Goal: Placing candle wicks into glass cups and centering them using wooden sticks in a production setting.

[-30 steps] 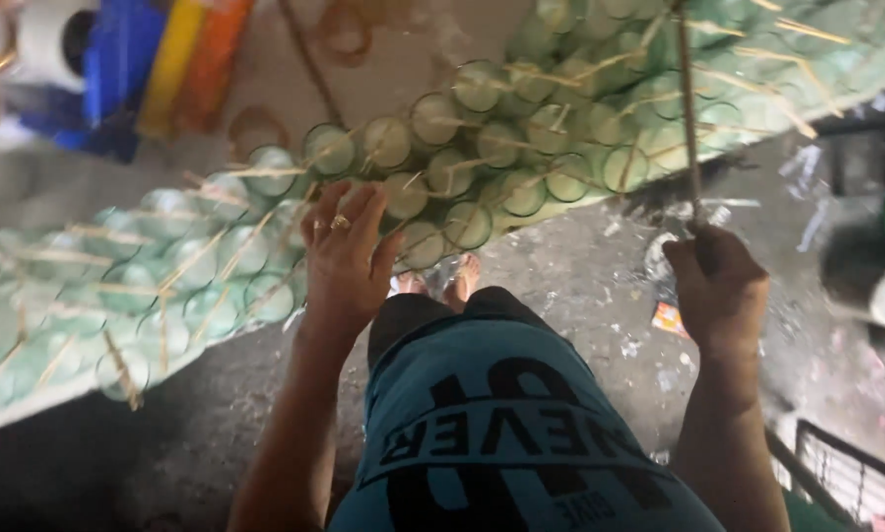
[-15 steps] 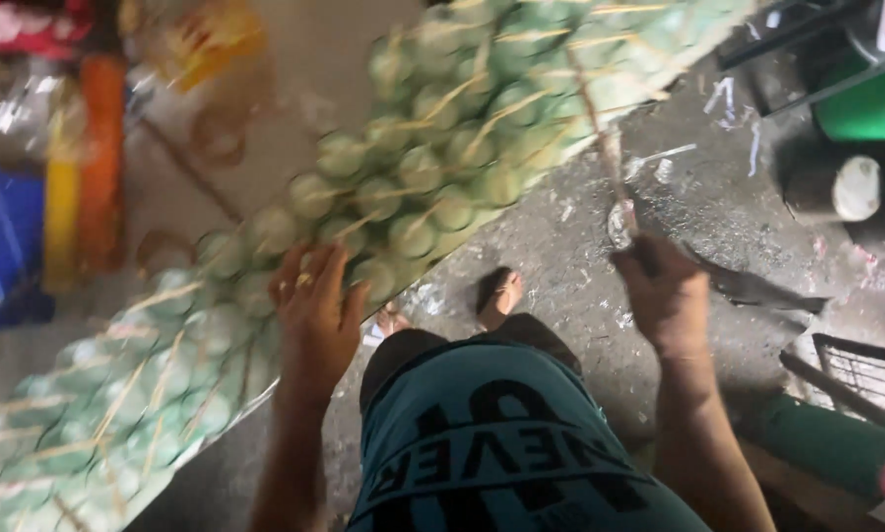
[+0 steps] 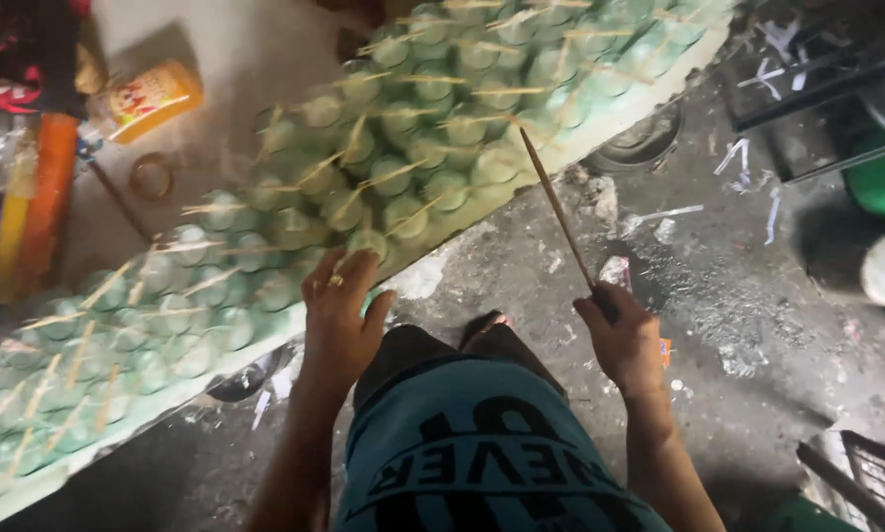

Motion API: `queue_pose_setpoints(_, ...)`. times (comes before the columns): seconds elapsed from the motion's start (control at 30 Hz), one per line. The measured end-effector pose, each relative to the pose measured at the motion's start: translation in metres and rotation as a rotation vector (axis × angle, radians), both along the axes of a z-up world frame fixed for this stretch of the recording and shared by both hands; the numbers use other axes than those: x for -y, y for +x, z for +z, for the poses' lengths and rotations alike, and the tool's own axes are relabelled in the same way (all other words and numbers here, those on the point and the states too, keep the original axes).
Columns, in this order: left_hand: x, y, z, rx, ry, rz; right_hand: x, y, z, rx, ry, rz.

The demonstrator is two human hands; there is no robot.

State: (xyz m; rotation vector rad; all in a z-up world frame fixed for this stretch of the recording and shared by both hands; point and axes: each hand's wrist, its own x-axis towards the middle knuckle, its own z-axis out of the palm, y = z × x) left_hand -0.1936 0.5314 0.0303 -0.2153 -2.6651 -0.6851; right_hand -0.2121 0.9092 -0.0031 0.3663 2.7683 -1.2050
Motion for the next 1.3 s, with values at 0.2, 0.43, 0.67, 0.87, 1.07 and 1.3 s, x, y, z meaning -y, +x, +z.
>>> queue_pose_setpoints(0.2, -0.056, -0.024, 0.003, 0.05, -0.046, -0.019, -0.063, -0.027, -0.004, 0.074, -0.037, -0.103)
queue_pose_setpoints(0.43, -0.095, -0.079, 0.008, 0.116, -0.042, -0.066, -0.085, -0.055, -0.01, 0.074, -0.047, -0.142)
queue_pose_setpoints(0.67, -0.135, -0.178, -0.003, -0.003, 0.036, -0.177, -0.106, -0.104, 0.004, 0.028, -0.015, -0.198)
queue_pose_setpoints(0.87, -0.141, -0.23, -0.006, 0.043, 0.189, -0.2, -0.131, -0.177, 0.02, 0.008, 0.097, -0.233)
queue_pose_setpoints(1.07, -0.119, -0.251, -0.022, -0.028, 0.145, -0.158, -0.139, -0.248, 0.027, -0.151, 0.176, -0.245)
queue_pose_setpoints(1.3, -0.144, -0.26, -0.029, 0.001, 0.017, 0.022, -0.18, -0.342, 0.026, -0.255, 0.154, -0.146)
